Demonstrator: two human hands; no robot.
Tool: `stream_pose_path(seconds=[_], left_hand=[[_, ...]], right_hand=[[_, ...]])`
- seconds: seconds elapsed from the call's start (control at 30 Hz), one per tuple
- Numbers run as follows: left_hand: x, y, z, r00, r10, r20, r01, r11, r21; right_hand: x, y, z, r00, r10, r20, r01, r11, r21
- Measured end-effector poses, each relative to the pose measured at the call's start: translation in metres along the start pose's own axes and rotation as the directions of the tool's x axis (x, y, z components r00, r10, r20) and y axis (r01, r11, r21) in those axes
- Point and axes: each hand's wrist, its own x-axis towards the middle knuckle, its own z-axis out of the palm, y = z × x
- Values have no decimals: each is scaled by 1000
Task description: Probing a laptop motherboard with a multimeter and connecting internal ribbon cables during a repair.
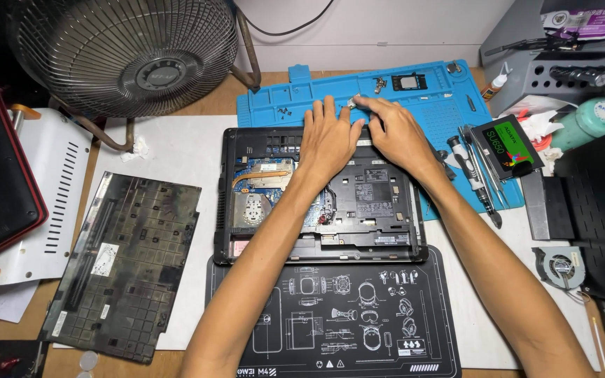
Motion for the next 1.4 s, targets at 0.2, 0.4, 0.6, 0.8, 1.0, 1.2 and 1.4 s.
stream_pose_path(seconds=[0.2,0.4,0.6,0.8,1.0,1.2,1.4], left_hand=[[1,-2,-1,998,-1,-59,-2,999,-50],[5,-5,-8,987,-108,-122,75,965,-250],[9,-7,-21,976,-217,-32,156,791,-592],[10,-16,-24,961,-276,4,189,645,-740],[5,-24,-46,944,-301,134,266,457,-849],[-6,-38,-65,936,-280,215,306,342,-888],[-11,-37,-101,929,-260,263,348,371,-861]], right_hand=[[2,9,6,989,-84,-119,91,994,57],[0,16,11,947,-186,-263,199,980,26],[-4,7,8,932,-202,-300,244,964,109],[-8,0,5,935,-170,-310,231,958,169],[-10,-10,4,923,-257,-285,285,957,60],[-10,-34,6,924,-284,-255,312,947,74],[-15,-50,16,929,-299,-219,324,942,88]])
